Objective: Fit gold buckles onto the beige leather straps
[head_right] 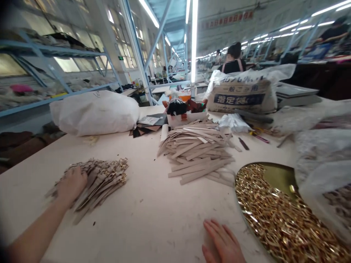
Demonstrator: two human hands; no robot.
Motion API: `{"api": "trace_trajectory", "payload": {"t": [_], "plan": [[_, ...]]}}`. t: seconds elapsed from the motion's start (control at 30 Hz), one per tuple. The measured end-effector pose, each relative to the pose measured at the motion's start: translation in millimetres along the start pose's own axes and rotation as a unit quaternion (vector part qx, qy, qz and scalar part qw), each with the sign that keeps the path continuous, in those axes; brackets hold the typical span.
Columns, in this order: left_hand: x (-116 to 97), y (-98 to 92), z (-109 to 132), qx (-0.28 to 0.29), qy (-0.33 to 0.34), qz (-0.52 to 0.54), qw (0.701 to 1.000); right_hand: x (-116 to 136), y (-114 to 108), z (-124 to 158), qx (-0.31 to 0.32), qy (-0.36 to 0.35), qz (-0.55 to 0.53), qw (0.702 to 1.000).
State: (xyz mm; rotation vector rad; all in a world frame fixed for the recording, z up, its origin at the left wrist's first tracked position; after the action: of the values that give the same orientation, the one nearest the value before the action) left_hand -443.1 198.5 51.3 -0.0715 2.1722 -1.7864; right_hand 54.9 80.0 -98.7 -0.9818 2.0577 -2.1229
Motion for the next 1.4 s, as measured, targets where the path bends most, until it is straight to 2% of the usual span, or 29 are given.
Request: {"api": "trace_trajectory", "payload": {"t": [0.03, 0.07, 0.1, 0.13, 0.17, 0.23, 0.3, 0.33, 0.4, 0.43, 0.5, 0.67, 0.73, 0.8, 0.83, 0.87, 0.9, 0.93, 1.0, 1.07, 1.1, 1.13, 1.17, 1.23, 1.3, 1.33, 1.37, 1.4], "plan": [[-14, 2.0, -2, -0.045, -0.006, -0.035, 0.998, 2, -1, -1, 0.008, 0.001, -0.001, 1.000], [-36, 8.1, -4, -0.067, 0.018, -0.067, 0.995, 4, -3, -2, 0.015, 0.004, -0.003, 1.000], [-64, 19.1, -5, -0.057, 0.055, -0.070, 0.994, 7, -5, -2, 0.023, 0.008, -0.006, 1.000], [-99, 34.1, -4, -0.026, 0.105, -0.064, 0.992, 9, -6, -3, 0.031, 0.015, -0.011, 0.999], [-139, 53.4, 0, 0.043, 0.179, -0.039, 0.982, 11, -8, -3, 0.040, 0.023, -0.018, 0.999], [-220, 93.7, 18, 0.189, 0.283, 0.008, 0.940, 16, -11, -4, 0.055, 0.038, -0.035, 0.997], [-289, 122.8, 40, 0.230, 0.321, 0.015, 0.919, 19, -15, -4, 0.066, 0.047, -0.059, 0.995], [-316, 133.6, 51, 0.236, 0.328, 0.015, 0.915, 20, -17, -4, 0.067, 0.049, -0.072, 0.994], [-349, 149.0, 70, 0.245, 0.327, 0.011, 0.913, 22, -22, -4, 0.061, 0.054, -0.101, 0.992], [-357, 153.8, 77, 0.250, 0.320, 0.008, 0.914, 23, -26, -3, 0.053, 0.057, -0.117, 0.990], [-359, 158.3, 89, 0.262, 0.299, 0.002, 0.918, 26, -31, -1, 0.035, 0.057, -0.149, 0.987], [-340, 146.5, 119, 0.305, 0.257, 0.002, 0.917, 26, -37, 2, -0.052, 0.033, -0.246, 0.967], [-338, 133.9, 139, 0.310, 0.263, 0.018, 0.913, 15, -39, 7, -0.118, 0.061, -0.330, 0.935], [-338, 118.8, 169, 0.338, 0.278, 0.072, 0.896, -1, -42, 18, -0.176, 0.108, -0.443, 0.872], [-337, 112.2, 187, 0.388, 0.275, 0.147, 0.868, -9, -45, 27, -0.193, 0.126, -0.497, 0.837], [-337, 106.6, 207, 0.456, 0.259, 0.221, 0.822, -15, -50, 37, -0.201, 0.136, -0.538, 0.808], [-336, 101.7, 228, 0.525, 0.223, 0.278, 0.773, -20, -56, 48, -0.198, 0.139, -0.567, 0.788], [-336, 97.0, 249, 0.590, 0.180, 0.323, 0.717, -23, -64, 59, -0.190, 0.138, -0.580, 0.780], [-340, 87.9, 288, 0.682, 0.102, 0.391, 0.610, -26, -78, 79, -0.157, 0.136, -0.583, 0.786], [-350, 81.5, 316, 0.730, 0.066, 0.448, 0.512, -28, -90, 93, -0.104, 0.137, -0.578, 0.798], [-356, 80.4, 326, 0.738, 0.054, 0.473, 0.478, -29, -96, 97, -0.075, 0.134, -0.567, 0.809], [-361, 80.7, 333, 0.738, 0.044, 0.495, 0.456, -32, -103, 101, -0.055, 0.132, -0.548, 0.824], [-366, 82.2, 338, 0.732, 0.033, 0.514, 0.446, -39, -112, 104, -0.047, 0.131, -0.518, 0.844], [-372, 86.2, 343, 0.713, 0.012, 0.541, 0.447, -63, -137, 109, -0.079, 0.151, -0.416, 0.893], [-375, 88.6, 344, 0.688, 0.001, 0.564, 0.456, -99, -168, 116, -0.140, 0.212, -0.228, 0.940], [-376, 89.0, 343, 0.676, -0.004, 0.575, 0.461, -119, -183, 120, -0.159, 0.259, -0.116, 0.945], [-376, 89.1, 342, 0.664, -0.011, 0.586, 0.464, -140, -194, 121, -0.149, 0.305, -0.016, 0.941], [-376, 89.0, 341, 0.652, -0.020, 0.595, 0.468, -160, -200, 122, -0.113, 0.346, 0.060, 0.929]]}}
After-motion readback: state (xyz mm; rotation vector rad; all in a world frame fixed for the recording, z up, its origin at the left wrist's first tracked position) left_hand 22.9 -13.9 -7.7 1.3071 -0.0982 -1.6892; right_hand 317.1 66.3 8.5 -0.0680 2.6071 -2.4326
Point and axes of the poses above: each hand's wrist, its own z-axis away from the middle knuckle, its own y-axis out of the palm, x = y × z, the point moved 4 cm from there along -z, towards the middle knuckle, and after that the axes turned 15 degrees about x, right-handed, at the moved point
